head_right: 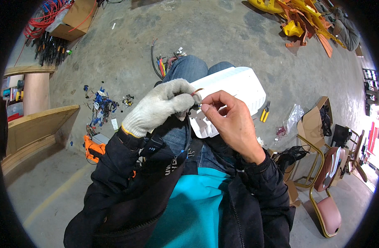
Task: Stripping electrical wires and preparing them for connection to a controller.
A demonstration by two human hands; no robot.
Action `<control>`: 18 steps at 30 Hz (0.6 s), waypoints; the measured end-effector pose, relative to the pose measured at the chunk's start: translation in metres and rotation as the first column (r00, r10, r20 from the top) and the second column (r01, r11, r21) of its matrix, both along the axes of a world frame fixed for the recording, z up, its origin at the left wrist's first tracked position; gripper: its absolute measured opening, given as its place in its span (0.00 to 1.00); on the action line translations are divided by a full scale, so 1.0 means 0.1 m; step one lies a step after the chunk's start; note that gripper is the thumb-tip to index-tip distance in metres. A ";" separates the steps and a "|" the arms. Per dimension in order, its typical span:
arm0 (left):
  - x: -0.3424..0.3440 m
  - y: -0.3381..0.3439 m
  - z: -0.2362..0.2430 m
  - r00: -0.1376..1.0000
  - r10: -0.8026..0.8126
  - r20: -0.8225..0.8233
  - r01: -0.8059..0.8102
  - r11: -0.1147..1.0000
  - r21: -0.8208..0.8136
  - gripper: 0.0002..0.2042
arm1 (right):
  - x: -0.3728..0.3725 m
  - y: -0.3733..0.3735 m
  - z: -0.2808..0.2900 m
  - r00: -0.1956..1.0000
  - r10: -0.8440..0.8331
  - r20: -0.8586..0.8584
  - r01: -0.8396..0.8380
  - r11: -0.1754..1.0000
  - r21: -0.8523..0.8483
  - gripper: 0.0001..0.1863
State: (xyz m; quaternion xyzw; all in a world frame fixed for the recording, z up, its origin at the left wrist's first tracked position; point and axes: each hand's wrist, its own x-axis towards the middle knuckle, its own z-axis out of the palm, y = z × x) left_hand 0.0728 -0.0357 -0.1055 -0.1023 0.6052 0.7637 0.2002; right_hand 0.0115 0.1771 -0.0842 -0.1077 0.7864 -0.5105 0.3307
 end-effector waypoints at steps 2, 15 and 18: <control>-0.02 0.05 0.00 1.000 0.016 0.009 -0.015 0.997 -0.071 0.11 | 0.01 0.01 -0.05 1.000 0.004 -0.027 -0.005 0.998 -0.056 0.07; 0.05 0.11 0.03 0.998 0.041 -0.057 -0.044 0.998 -0.050 0.14 | 0.06 -0.05 -0.09 0.986 -0.156 -0.056 0.144 0.972 -0.186 0.09; 0.06 0.13 0.05 0.997 0.033 -0.064 -0.042 0.990 -0.134 0.14 | 0.04 -0.03 -0.07 0.987 -0.094 -0.131 0.079 0.990 -0.113 0.09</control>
